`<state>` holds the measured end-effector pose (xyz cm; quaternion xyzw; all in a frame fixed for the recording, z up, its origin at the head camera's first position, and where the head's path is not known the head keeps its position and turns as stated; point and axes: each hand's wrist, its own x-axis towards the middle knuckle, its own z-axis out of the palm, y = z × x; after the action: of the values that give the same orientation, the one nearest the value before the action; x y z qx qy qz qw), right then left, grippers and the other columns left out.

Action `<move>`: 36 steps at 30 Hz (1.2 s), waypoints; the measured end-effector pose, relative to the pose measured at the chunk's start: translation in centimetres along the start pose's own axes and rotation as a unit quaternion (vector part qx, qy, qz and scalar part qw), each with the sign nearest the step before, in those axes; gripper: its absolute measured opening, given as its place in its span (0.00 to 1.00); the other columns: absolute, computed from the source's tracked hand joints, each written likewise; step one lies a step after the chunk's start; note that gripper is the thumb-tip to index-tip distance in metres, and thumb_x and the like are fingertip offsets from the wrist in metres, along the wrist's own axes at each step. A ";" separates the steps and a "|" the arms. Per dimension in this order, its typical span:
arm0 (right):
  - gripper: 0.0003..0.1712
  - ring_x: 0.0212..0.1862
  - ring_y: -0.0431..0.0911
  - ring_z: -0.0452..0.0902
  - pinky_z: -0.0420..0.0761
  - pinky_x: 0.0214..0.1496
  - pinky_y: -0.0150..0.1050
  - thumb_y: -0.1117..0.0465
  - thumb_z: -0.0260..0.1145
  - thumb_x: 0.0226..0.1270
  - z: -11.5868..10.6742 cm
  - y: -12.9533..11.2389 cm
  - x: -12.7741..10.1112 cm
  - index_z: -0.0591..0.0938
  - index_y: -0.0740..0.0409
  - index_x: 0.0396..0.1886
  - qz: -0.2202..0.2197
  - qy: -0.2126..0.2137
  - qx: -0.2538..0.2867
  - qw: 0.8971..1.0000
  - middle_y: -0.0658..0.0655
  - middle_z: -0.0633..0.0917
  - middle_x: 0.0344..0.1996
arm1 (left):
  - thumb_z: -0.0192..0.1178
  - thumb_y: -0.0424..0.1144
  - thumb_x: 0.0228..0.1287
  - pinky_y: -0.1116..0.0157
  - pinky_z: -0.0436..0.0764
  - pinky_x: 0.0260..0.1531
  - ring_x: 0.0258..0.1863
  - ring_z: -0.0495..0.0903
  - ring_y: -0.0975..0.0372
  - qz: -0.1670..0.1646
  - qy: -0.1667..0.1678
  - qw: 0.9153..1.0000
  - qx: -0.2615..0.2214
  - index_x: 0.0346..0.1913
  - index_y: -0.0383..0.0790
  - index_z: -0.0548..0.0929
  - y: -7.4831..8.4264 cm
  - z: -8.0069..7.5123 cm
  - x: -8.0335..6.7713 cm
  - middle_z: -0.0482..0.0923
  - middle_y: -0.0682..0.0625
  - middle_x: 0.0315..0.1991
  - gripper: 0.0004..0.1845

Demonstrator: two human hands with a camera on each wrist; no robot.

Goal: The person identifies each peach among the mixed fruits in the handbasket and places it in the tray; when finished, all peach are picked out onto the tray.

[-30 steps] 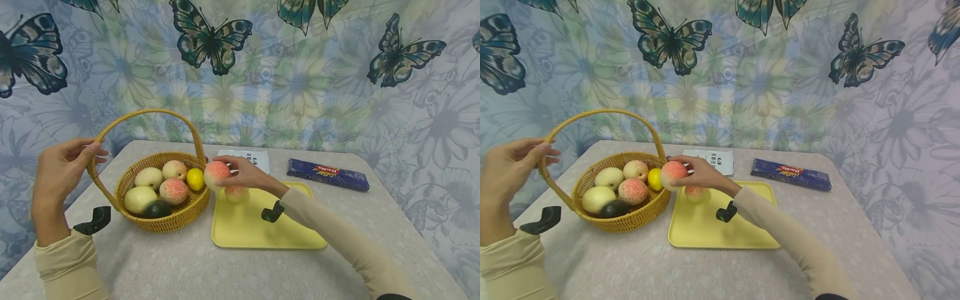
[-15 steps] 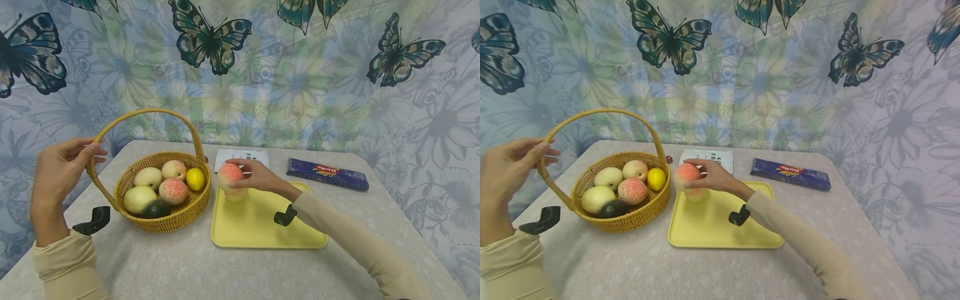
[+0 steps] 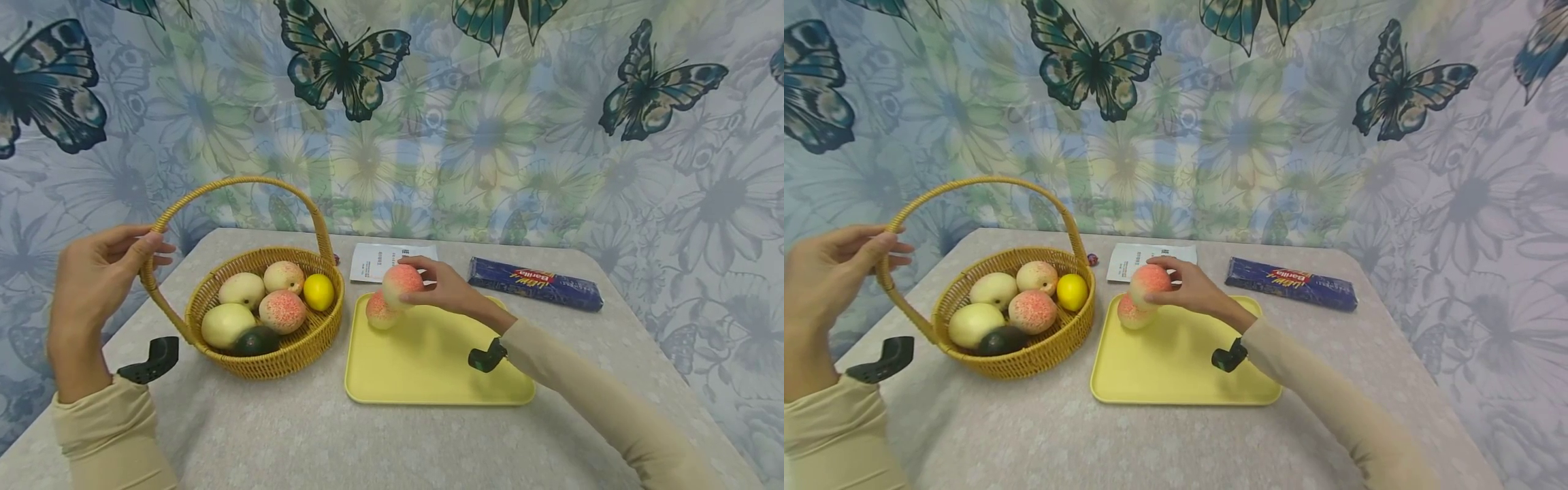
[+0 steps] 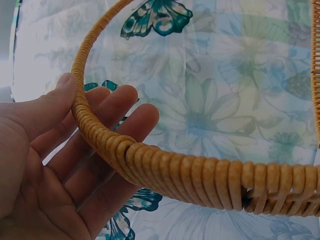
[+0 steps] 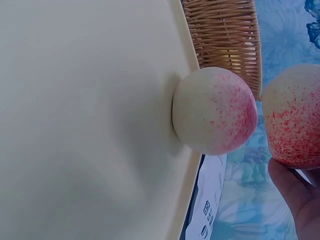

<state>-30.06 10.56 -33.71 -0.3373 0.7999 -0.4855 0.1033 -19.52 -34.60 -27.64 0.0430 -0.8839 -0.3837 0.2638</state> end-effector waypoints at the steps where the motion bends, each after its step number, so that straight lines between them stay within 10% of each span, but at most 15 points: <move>1: 0.36 0.54 0.53 0.77 0.79 0.53 0.39 0.66 0.69 0.60 -0.1 -0.2 -0.3 0.67 0.61 0.68 0.002 0.002 0.000 1.000 0.62 0.75 0.58 | 0.53 0.51 0.70 0.81 0.67 0.33 0.28 0.77 0.84 0.001 0.000 1.000 0.000 0.60 0.35 0.77 0.0 0.0 0.0 0.74 0.81 0.28 0.25; 36: 0.37 0.59 0.57 0.75 0.75 0.58 0.46 0.59 0.73 0.58 -2.2 8.1 -2.9 0.68 0.59 0.66 0.079 0.017 -0.044 0.996 0.63 0.74 0.60 | 0.52 0.53 0.70 0.63 0.74 0.52 0.29 0.76 0.85 -0.018 0.001 1.000 0.012 0.62 0.38 0.76 -0.1 0.1 -0.1 0.72 0.82 0.28 0.27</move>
<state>-32.52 16.34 -39.91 -0.2685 0.8463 -0.4460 0.1126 -19.49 -34.55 -27.81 0.0628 -0.8872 -0.3778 0.2574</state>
